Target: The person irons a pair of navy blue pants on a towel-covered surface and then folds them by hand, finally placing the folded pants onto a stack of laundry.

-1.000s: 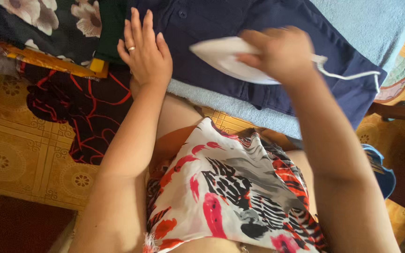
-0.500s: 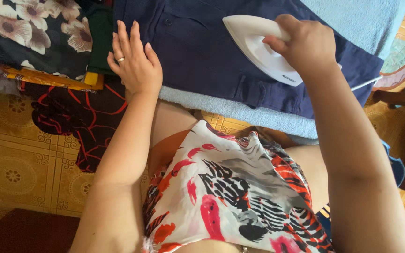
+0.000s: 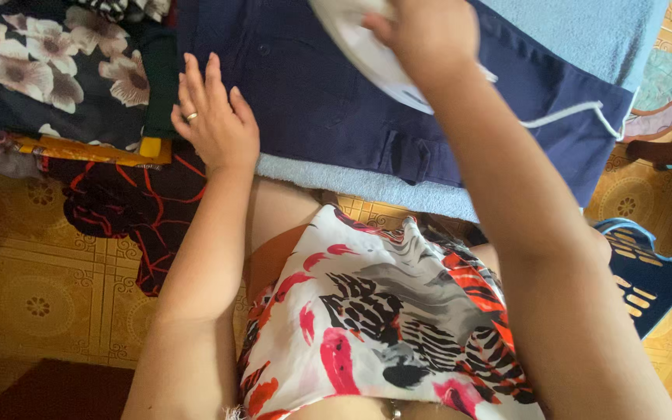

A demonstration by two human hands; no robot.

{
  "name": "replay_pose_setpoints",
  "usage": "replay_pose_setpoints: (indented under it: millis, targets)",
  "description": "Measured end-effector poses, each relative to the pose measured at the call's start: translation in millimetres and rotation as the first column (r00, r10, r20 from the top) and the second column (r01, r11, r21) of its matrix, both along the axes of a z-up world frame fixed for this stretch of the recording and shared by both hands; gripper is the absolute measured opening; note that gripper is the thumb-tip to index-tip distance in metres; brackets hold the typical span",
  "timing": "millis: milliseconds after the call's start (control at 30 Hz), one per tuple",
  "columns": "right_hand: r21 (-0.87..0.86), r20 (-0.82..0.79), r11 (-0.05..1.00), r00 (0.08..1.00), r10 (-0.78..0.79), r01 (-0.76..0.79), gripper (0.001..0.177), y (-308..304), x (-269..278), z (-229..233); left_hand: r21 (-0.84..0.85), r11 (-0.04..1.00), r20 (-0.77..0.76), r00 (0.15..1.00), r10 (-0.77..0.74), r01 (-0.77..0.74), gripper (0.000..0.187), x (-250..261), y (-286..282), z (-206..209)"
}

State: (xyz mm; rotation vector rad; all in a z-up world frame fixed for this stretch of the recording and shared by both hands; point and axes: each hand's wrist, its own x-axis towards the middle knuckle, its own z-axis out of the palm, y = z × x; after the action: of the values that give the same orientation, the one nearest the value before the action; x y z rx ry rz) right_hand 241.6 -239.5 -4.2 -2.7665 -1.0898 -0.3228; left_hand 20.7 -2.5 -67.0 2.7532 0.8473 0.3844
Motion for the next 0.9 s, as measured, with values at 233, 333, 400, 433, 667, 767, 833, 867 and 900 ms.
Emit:
replay_pose_setpoints:
  millis: [233,333,400,433,667,767,833,867,900]
  targets:
    - [-0.123,-0.196,0.974,0.958,-0.211,0.190,0.045,-178.4,-15.6,14.7,0.012,1.000,0.018,1.000,-0.009,0.009,0.054,-0.6,4.0,-8.2]
    - [-0.139,-0.212,0.943,0.922,-0.325,0.301,0.047,-262.3,-29.1,10.0,0.000,1.000,0.021,1.000,-0.006,0.006,0.053,-1.5,3.8,-10.2]
    - [-0.164,-0.187,0.929,0.914,-0.360,0.332,0.047,-308.9,-39.4,7.4,0.014,1.000,0.010,1.000,-0.002,0.002,0.053,-1.0,3.1,-9.1]
    - [-0.172,-0.159,0.930,0.923,-0.351,0.324,0.047,-327.6,-45.1,7.0,0.033,0.999,-0.001,1.000,0.000,0.000,0.053,0.2,2.8,-7.9]
    - [-0.174,-0.129,0.967,0.969,-0.210,0.186,0.044,-360.6,-61.0,7.2,0.200,0.954,0.079,0.967,-0.243,0.223,0.066,27.5,-47.5,6.2]
    - [-0.047,-0.026,0.947,0.948,-0.318,0.317,0.041,-334.5,-54.7,-3.2,0.003,0.875,0.074,0.872,-0.483,0.484,0.058,49.7,-111.5,7.9]
    - [0.009,-0.072,0.982,0.980,-0.187,0.188,0.041,-322.7,-49.4,0.4,-0.018,0.789,0.062,0.788,-0.613,0.615,0.060,63.4,-151.5,8.6]
    - [0.041,-0.092,0.992,0.989,-0.118,0.122,0.042,-317.7,-45.9,3.8,-0.036,0.762,0.059,0.762,-0.645,0.647,0.062,68.6,-164.6,10.0]
    - [0.015,-0.086,0.994,0.991,-0.103,0.105,0.041,-314.4,-43.1,7.9,-0.056,0.760,0.034,0.762,-0.646,0.647,0.062,72.7,-169.0,12.2]
